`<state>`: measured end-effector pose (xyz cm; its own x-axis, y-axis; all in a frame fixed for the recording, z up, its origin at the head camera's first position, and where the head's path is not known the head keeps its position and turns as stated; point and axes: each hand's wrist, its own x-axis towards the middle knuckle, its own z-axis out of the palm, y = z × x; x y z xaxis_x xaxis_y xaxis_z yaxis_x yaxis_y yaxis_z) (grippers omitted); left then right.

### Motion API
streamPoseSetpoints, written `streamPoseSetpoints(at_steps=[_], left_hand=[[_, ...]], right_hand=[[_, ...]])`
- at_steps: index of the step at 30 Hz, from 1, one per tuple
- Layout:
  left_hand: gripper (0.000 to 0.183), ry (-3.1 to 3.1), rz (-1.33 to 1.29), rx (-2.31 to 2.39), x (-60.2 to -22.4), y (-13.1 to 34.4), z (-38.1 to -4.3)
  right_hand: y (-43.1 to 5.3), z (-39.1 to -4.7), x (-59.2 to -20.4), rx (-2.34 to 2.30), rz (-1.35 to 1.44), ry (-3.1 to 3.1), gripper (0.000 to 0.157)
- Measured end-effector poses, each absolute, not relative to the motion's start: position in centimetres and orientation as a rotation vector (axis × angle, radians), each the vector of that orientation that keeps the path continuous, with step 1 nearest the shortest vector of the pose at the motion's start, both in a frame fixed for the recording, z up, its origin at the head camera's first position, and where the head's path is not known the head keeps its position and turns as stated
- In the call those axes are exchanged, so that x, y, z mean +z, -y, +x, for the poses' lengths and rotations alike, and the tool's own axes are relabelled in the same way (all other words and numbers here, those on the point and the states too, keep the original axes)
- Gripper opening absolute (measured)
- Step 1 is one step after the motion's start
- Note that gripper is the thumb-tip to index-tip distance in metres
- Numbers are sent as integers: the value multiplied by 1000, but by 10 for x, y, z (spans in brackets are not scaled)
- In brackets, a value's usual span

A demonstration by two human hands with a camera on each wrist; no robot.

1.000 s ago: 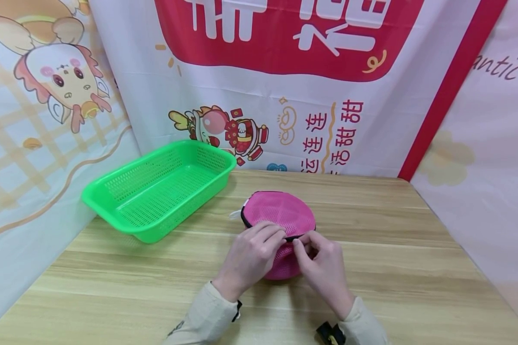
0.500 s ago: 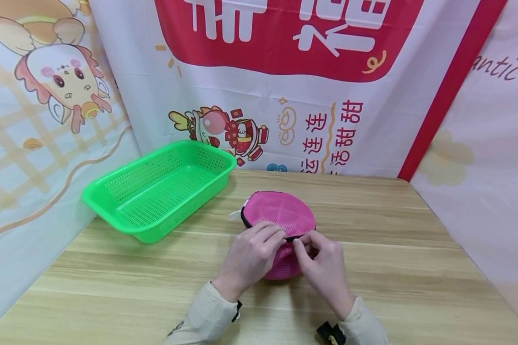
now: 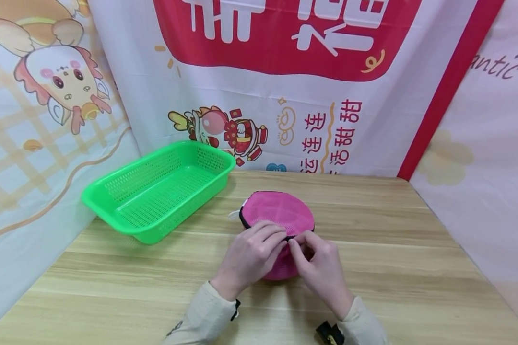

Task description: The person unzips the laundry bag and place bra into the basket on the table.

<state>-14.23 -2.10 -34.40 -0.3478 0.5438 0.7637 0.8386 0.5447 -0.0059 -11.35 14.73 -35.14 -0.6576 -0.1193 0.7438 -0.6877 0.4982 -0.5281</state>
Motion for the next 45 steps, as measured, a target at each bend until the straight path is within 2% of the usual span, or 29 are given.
streamPoseSetpoints(at_steps=[22,45], left_hand=[[13,2053,-1087,-448,-345,19,-139],[16,2060,-1055,-460,-345,20,-136]], right_hand=[[-147,-112,-351,1128,601,2099,18],[-153,-111,-354,1185,546,2116,17]])
